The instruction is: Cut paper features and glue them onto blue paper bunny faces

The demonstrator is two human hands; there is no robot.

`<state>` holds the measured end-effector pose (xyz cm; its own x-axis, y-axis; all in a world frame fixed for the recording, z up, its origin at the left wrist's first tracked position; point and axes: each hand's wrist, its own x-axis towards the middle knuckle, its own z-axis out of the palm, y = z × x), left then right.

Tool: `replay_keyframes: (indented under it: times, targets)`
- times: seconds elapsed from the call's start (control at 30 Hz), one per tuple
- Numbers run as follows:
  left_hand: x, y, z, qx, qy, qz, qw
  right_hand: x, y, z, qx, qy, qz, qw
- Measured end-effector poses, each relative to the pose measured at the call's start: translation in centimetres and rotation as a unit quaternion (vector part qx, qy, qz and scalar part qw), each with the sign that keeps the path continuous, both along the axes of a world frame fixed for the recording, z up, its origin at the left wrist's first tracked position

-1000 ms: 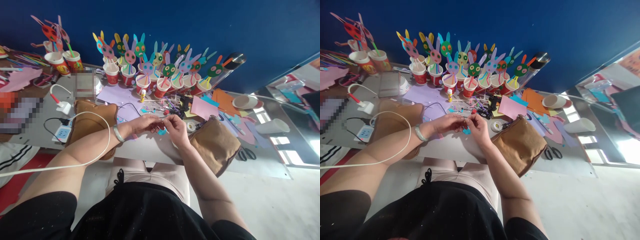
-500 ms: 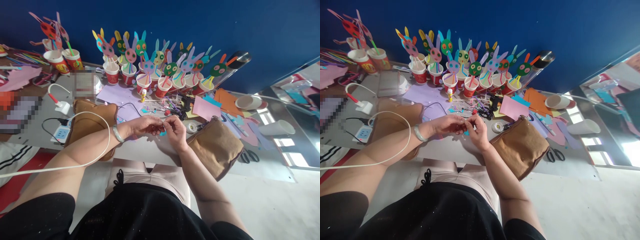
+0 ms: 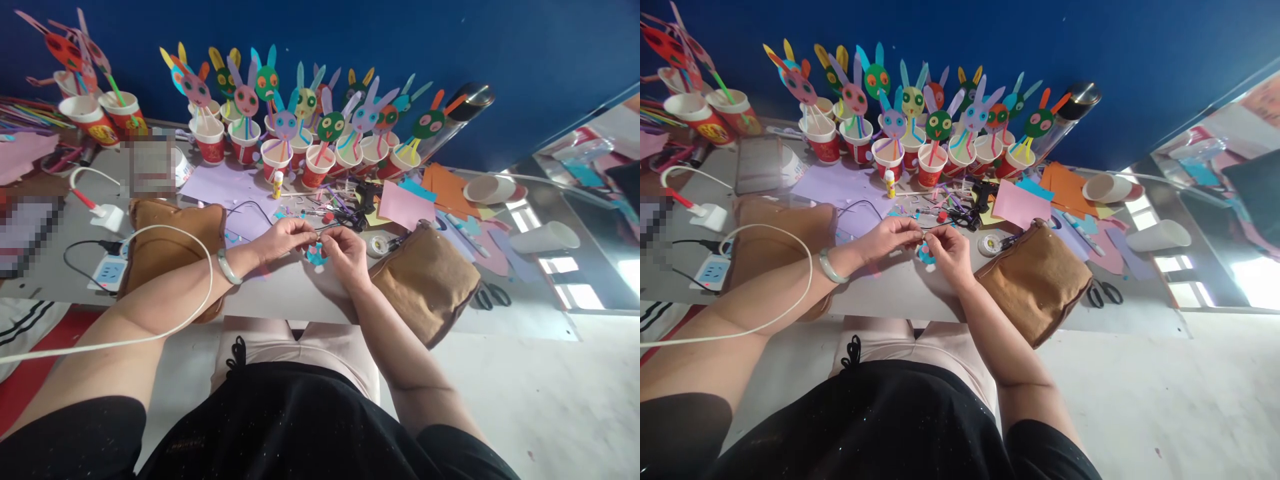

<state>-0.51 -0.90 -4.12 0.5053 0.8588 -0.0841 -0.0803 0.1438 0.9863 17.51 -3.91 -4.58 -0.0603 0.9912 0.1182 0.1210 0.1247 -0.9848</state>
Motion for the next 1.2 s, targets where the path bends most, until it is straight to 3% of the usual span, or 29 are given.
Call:
replay_keyframes:
  times: [0.23, 0.67, 1.2]
  targets:
    - [0.19, 0.01, -0.02, 0.038, 0.015, 0.020, 0.999, -0.12, 0.26, -0.03, -0.018, 0.002, 0.004, 1.000]
    - [0.02, -0.04, 0.12, 0.031, 0.034, 0.032, 0.998, 0.15, 0.26, 0.50, -0.074, 0.054, -0.001, 0.996]
    - [0.10, -0.19, 0.39, 0.060, 0.053, 0.032, 0.996, 0.01, 0.14, 0.29, -0.073, 0.059, 0.021, 0.995]
